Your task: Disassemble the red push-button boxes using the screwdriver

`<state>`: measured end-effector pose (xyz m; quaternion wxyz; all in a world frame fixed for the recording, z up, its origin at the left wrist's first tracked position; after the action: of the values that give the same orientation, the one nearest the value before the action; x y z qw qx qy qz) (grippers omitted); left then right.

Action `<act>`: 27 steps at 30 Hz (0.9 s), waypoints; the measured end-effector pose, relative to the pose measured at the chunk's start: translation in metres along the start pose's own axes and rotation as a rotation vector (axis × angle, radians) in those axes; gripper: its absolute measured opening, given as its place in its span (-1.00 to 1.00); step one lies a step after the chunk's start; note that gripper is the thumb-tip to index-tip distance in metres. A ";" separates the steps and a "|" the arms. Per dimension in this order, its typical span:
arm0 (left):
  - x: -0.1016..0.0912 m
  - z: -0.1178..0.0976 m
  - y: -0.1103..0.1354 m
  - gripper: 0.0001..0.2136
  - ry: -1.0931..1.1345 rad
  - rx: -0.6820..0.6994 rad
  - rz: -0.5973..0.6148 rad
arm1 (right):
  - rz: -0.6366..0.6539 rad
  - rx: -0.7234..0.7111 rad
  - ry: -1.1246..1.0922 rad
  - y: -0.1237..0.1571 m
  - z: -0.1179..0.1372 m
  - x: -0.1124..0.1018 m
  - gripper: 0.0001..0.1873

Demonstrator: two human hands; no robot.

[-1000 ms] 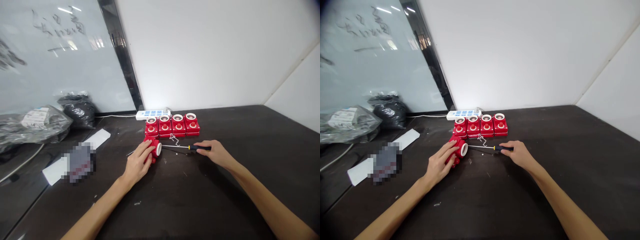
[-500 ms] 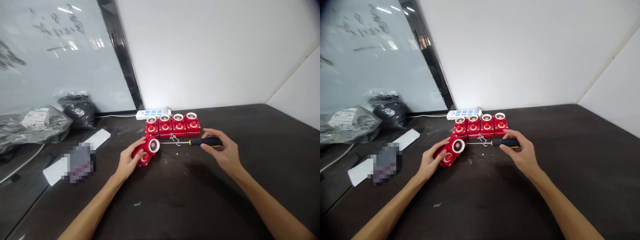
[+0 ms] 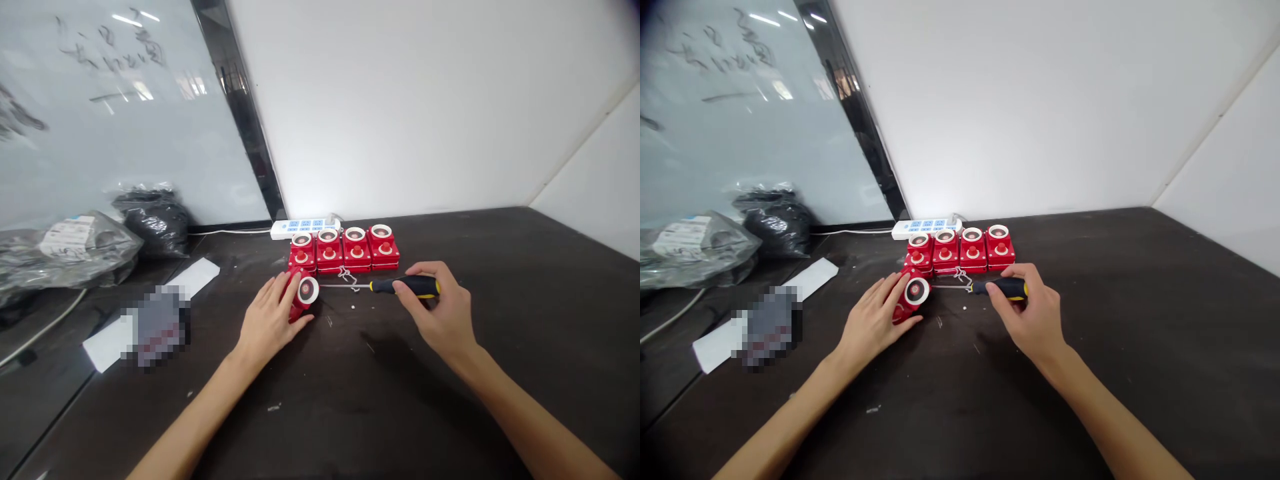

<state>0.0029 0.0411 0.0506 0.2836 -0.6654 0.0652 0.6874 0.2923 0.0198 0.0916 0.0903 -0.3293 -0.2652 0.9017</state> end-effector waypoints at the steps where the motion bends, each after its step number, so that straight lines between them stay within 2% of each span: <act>1: -0.001 -0.005 -0.002 -0.38 -0.059 -0.016 0.005 | -0.002 -0.016 0.006 0.000 0.002 0.001 -0.79; 5: -0.004 -0.015 -0.007 -0.42 -0.177 -0.095 0.057 | -0.011 -0.054 0.011 0.001 0.005 0.003 -0.81; 8: -0.003 -0.013 -0.007 -0.41 -0.200 -0.091 0.038 | -0.015 -0.041 -0.003 0.001 0.004 0.003 -0.79; 12: 0.001 -0.006 -0.005 -0.45 -0.178 0.002 -0.034 | -0.024 -0.030 0.017 0.001 0.003 -0.001 -0.79; 16: 0.002 0.001 -0.004 -0.56 -0.122 0.112 -0.104 | -0.084 -0.107 0.139 0.001 0.013 -0.006 -0.75; 19: 0.003 0.004 -0.004 -0.60 -0.107 0.160 -0.135 | -0.103 -0.107 0.193 -0.002 0.019 -0.008 -0.76; 27: 0.007 0.013 -0.003 -0.61 -0.070 0.170 -0.158 | 0.120 -0.190 0.109 -0.011 0.015 -0.012 -0.84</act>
<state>-0.0065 0.0514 0.0460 0.3946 -0.6177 0.0606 0.6775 0.2919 0.0187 0.1136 0.0187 -0.4003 -0.3241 0.8570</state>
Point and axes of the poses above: each hand's wrist, its own y-axis away from the middle knuckle, its own x-axis out of the palm, z = x × y, the point moved 4 cm from there along -y, towards the middle knuckle, and after that the axes turned 12 degrees about z, right-handed, at the moved point
